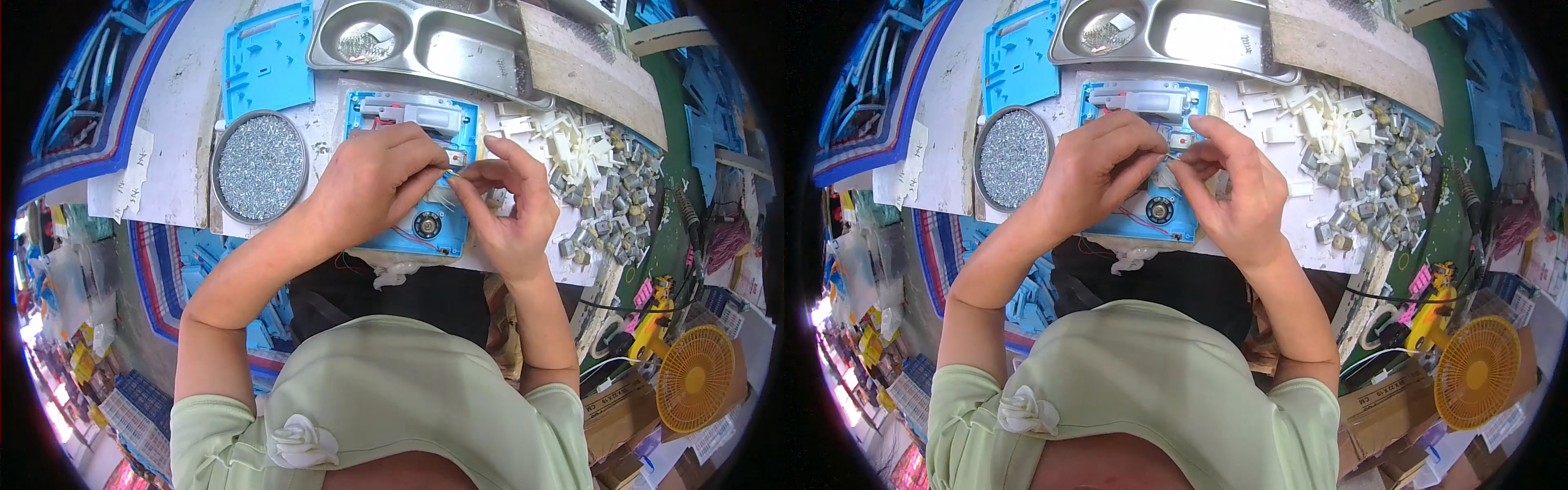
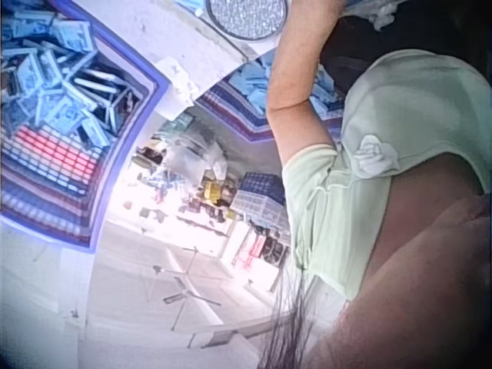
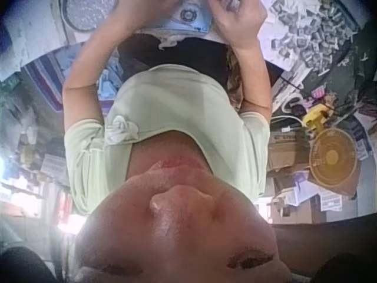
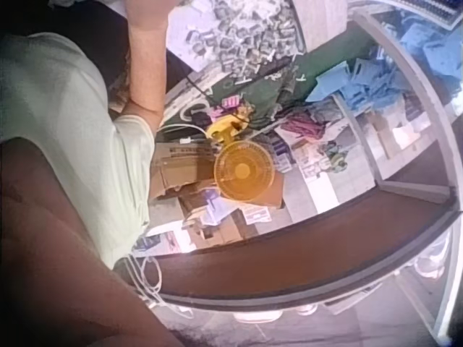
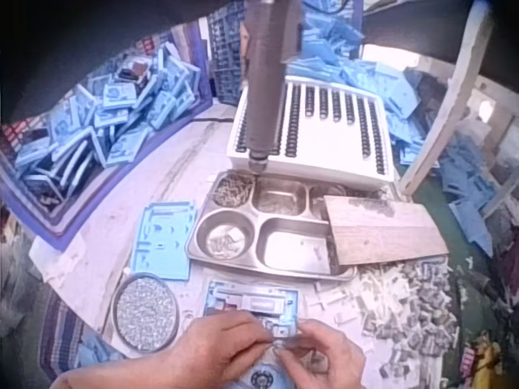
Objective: Assemble and solder components into a blue electronic plastic housing.
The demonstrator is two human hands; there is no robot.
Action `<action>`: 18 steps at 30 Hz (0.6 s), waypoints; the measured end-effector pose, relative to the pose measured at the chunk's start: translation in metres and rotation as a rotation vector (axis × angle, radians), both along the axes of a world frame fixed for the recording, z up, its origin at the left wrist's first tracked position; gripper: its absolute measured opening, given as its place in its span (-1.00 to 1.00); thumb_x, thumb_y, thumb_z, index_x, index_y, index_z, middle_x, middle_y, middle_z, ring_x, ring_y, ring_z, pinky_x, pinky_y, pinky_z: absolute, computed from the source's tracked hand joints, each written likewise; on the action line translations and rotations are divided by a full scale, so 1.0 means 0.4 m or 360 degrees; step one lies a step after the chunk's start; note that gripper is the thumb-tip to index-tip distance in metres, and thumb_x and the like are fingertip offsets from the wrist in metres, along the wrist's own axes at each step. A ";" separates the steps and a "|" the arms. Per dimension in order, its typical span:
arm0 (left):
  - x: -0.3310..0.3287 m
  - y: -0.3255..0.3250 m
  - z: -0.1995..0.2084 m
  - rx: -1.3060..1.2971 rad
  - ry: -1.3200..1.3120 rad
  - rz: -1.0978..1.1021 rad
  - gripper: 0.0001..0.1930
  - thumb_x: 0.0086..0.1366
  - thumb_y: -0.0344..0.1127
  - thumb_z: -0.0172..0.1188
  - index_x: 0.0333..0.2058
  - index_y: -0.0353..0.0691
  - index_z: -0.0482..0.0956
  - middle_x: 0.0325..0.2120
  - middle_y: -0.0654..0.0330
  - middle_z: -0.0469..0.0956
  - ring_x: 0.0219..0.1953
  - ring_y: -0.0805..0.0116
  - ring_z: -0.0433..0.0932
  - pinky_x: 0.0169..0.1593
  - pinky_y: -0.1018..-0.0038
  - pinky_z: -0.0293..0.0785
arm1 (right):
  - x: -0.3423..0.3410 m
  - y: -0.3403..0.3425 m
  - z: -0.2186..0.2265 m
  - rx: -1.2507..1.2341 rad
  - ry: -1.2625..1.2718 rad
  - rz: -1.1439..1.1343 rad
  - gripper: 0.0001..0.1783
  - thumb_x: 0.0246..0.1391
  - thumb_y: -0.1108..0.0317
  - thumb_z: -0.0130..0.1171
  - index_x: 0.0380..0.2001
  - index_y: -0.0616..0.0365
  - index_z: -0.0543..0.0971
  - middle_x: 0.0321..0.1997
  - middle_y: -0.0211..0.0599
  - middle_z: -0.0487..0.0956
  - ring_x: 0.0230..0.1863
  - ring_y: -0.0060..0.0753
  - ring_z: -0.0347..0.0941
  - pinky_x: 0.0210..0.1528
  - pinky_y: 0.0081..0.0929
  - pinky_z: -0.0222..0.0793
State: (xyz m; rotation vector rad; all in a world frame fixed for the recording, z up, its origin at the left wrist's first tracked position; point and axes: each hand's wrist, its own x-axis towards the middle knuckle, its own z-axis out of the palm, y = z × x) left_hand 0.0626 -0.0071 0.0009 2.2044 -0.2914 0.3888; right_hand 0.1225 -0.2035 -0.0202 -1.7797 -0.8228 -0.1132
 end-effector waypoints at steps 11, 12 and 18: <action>0.003 -0.017 -0.004 0.0138 -0.0010 0.0083 -0.89 0.20 -0.50 0.35 -0.27 -0.28 0.65 -0.41 0.11 0.57 -0.44 0.15 0.58 -0.37 0.38 0.52 | 0.039 -0.531 0.100 0.0797 0.0805 -0.1291 -0.43 0.29 0.37 0.23 0.27 0.27 0.28 0.03 -0.07 0.56 -0.13 -0.36 0.56 -0.14 -0.38 0.57; 0.004 -0.021 -0.007 0.0176 -0.0049 0.0106 -0.88 0.20 -0.50 0.36 -0.28 -0.27 0.66 -0.41 0.12 0.57 -0.45 0.14 0.58 -0.37 0.38 0.52 | 0.054 -0.562 0.097 0.0897 0.0892 -0.1352 -0.41 0.31 0.32 0.23 0.29 0.25 0.26 0.04 -0.08 0.56 -0.11 -0.37 0.55 -0.13 -0.36 0.57; 0.024 -0.031 -0.016 0.0327 -0.0120 0.0064 -0.86 0.15 -0.47 0.39 -0.30 -0.22 0.67 -0.44 0.14 0.54 -0.46 0.15 0.56 -0.40 0.35 0.49 | 0.221 -0.705 0.070 0.0732 0.0472 -0.1649 -0.58 0.28 0.19 0.30 0.04 0.26 0.49 -0.02 -0.21 0.57 -0.17 -0.47 0.52 -0.19 -0.37 0.49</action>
